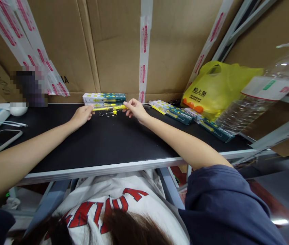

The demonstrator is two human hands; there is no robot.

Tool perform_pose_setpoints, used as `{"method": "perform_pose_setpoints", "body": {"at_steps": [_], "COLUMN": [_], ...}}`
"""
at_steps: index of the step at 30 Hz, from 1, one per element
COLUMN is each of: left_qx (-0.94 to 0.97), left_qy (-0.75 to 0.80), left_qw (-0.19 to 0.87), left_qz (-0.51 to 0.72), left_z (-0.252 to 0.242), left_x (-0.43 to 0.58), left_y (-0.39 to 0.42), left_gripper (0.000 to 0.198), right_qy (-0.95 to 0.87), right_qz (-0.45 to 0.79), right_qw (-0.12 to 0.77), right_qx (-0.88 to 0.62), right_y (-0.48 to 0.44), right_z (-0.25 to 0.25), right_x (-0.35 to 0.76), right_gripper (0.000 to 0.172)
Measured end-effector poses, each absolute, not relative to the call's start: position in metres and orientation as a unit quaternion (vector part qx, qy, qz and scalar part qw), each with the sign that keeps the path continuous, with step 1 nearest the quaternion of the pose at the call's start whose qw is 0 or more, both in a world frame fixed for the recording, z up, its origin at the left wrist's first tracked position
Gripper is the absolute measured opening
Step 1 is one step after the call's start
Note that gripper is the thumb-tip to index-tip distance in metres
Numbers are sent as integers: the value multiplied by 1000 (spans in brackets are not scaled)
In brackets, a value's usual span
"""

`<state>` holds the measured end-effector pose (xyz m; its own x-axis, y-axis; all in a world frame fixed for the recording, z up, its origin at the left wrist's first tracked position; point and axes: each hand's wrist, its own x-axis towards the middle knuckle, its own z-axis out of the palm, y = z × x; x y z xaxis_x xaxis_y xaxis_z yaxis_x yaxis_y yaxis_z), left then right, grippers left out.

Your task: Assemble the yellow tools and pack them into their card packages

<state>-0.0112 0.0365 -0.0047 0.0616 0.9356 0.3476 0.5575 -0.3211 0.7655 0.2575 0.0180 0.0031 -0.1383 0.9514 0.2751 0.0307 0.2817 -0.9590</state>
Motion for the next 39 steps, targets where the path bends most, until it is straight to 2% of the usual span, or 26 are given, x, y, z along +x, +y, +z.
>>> {"method": "perform_pose_setpoints", "body": {"at_steps": [7, 16, 21, 29, 34, 39], "left_qx": [679, 656, 648, 660, 674, 704], "left_qy": [530, 498, 490, 477, 466, 469], "left_qw": [256, 324, 345, 335, 325, 272], "left_qz": [440, 466, 471, 474, 473, 458], "left_z": [-2, -6, -6, -4, -2, 1], "left_x": [-7, -8, -7, -7, -4, -4], "left_y": [30, 36, 37, 34, 31, 25], "left_gripper": [41, 38, 38, 38, 35, 35], "right_qy": [-620, -704, -726, -696, -666, -655], "right_qz": [451, 358, 342, 381, 397, 427], "right_qw": [490, 505, 491, 488, 481, 462], "right_qx": [-414, -349, -340, -365, -408, -419], "right_y": [22, 29, 29, 27, 22, 18], "right_z": [3, 6, 12, 15, 17, 16], "right_x": [263, 271, 276, 276, 273, 269], "right_gripper": [40, 47, 43, 44, 36, 31]}}
